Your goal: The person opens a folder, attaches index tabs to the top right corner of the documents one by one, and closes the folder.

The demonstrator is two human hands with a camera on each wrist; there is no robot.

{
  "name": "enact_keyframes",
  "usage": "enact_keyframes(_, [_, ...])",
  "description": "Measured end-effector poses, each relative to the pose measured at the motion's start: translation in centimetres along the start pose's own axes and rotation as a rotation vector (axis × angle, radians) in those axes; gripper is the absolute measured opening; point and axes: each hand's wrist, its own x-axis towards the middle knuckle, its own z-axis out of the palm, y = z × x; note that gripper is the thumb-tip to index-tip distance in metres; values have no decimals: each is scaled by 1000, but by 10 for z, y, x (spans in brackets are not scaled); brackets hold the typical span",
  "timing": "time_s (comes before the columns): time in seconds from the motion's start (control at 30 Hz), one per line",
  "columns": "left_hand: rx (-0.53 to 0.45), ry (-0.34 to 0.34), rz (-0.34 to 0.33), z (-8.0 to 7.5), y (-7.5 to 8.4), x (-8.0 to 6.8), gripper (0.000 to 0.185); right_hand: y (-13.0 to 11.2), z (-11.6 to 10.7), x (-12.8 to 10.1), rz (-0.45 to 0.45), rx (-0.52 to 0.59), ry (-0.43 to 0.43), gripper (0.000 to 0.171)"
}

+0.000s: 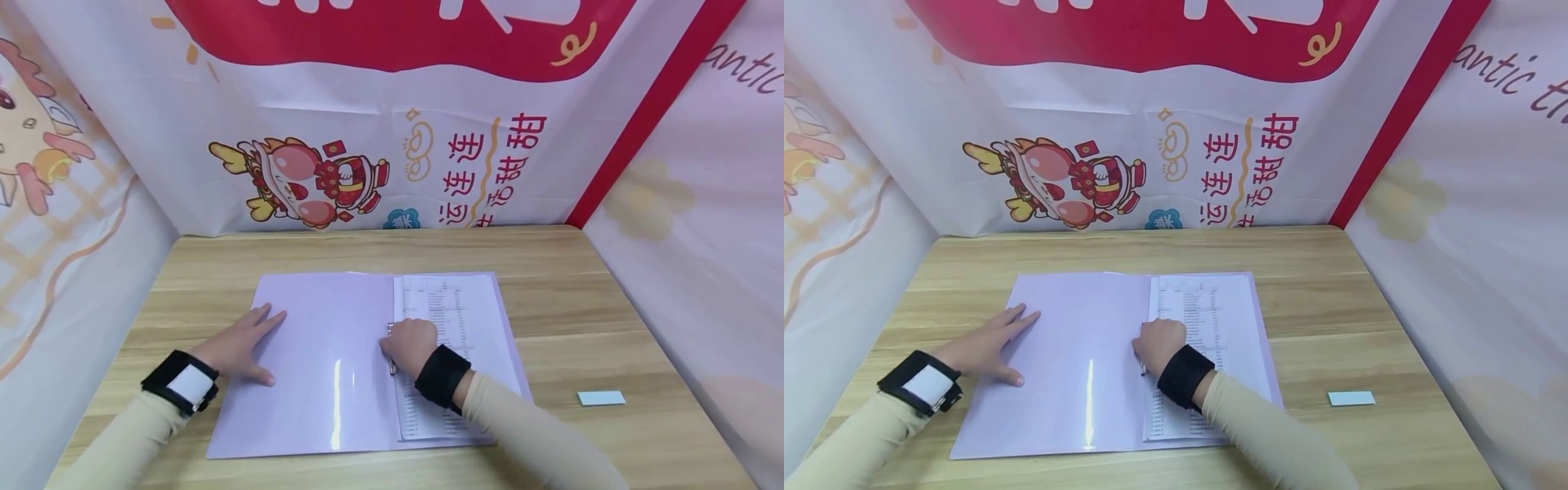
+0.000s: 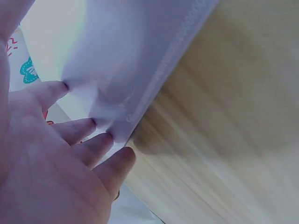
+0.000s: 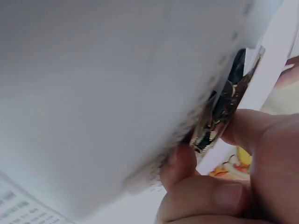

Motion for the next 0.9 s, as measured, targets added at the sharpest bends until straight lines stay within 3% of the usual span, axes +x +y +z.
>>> enact_keyframes(0.13, [1, 24, 23, 2, 1, -9, 122, -4, 0, -4, 32, 3, 100, 59])
enact_keyframes(0.27, [5, 20, 25, 5, 1, -11, 122, -1, 1, -4, 37, 130, 159, 49])
enact_keyframes(0.4, [6, 20, 16, 4, 2, -12, 122, 2, 2, -3, 14, 259, 111, 47])
enact_keyframes(0.53, [4, 24, 23, 2, 4, -13, 121, 7, 10, 0, 58, 330, 32, 55])
enact_keyframes(0.73, [-6, 18, 19, 0, 6, -15, 120, 10, 12, 1, 73, 297, -35, 62])
enact_keyframes(0.9, [10, 22, 18, 2, 3, -15, 121, 6, 11, -3, 18, 199, -16, 65])
